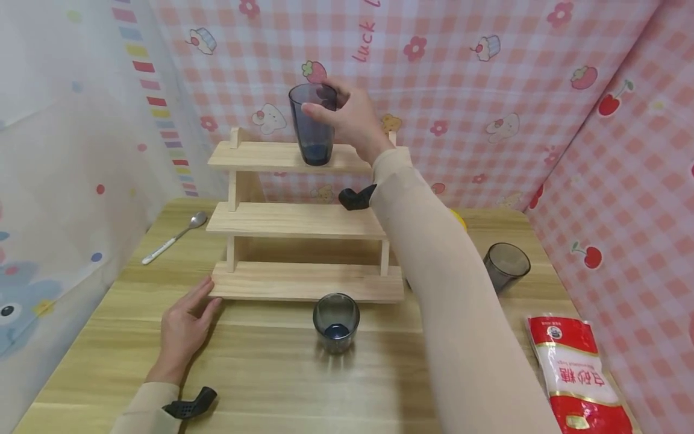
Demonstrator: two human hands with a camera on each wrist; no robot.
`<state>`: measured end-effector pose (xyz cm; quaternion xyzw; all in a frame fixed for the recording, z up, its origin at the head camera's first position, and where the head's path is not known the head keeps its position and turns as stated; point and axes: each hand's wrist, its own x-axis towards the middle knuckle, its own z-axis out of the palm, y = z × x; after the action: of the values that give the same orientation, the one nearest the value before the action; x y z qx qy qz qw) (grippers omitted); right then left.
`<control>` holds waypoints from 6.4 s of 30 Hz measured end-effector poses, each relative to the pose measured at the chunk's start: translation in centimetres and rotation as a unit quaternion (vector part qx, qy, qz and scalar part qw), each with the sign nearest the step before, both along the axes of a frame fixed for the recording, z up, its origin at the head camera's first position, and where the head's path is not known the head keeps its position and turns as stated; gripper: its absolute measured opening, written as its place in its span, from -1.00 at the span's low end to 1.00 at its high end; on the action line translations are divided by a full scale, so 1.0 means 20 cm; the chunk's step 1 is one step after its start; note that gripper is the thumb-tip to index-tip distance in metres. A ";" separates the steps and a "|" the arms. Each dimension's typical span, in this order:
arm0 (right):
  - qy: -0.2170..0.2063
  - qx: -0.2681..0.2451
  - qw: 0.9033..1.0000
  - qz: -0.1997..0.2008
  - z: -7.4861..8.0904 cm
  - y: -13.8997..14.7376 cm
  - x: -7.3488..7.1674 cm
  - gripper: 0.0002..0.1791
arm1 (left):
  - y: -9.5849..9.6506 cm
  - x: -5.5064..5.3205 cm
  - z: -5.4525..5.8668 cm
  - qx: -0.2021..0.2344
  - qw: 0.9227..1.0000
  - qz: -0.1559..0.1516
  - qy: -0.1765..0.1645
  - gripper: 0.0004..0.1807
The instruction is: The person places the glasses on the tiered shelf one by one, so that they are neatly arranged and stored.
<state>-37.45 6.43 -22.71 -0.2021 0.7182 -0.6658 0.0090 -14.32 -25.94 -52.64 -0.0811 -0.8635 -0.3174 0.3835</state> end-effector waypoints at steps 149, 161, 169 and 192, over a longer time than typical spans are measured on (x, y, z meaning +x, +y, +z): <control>0.028 0.104 0.981 -0.160 -1.13 0.99 0.78 -0.16 | 0.00 0.00 0.01 0.001 1.000 0.011 -0.018 -0.54; 0.051 0.153 0.969 -0.186 -1.05 0.92 0.83 -0.20 | -0.01 0.00 0.01 0.002 1.000 0.012 -0.015 -0.55; 0.054 0.140 0.964 -0.218 -1.06 0.90 0.84 -0.21 | -0.01 0.00 0.00 -0.002 1.000 0.014 -0.021 -0.55; 0.127 0.080 0.963 -0.222 -0.91 0.92 0.86 -0.18 | 0.00 0.00 0.02 -0.002 1.000 0.010 -0.021 -0.55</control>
<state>-20.19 24.80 -40.97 -0.1190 0.7914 -0.5601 -0.2139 -14.26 -25.94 -52.17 -0.0669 -0.8727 -0.3132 0.3685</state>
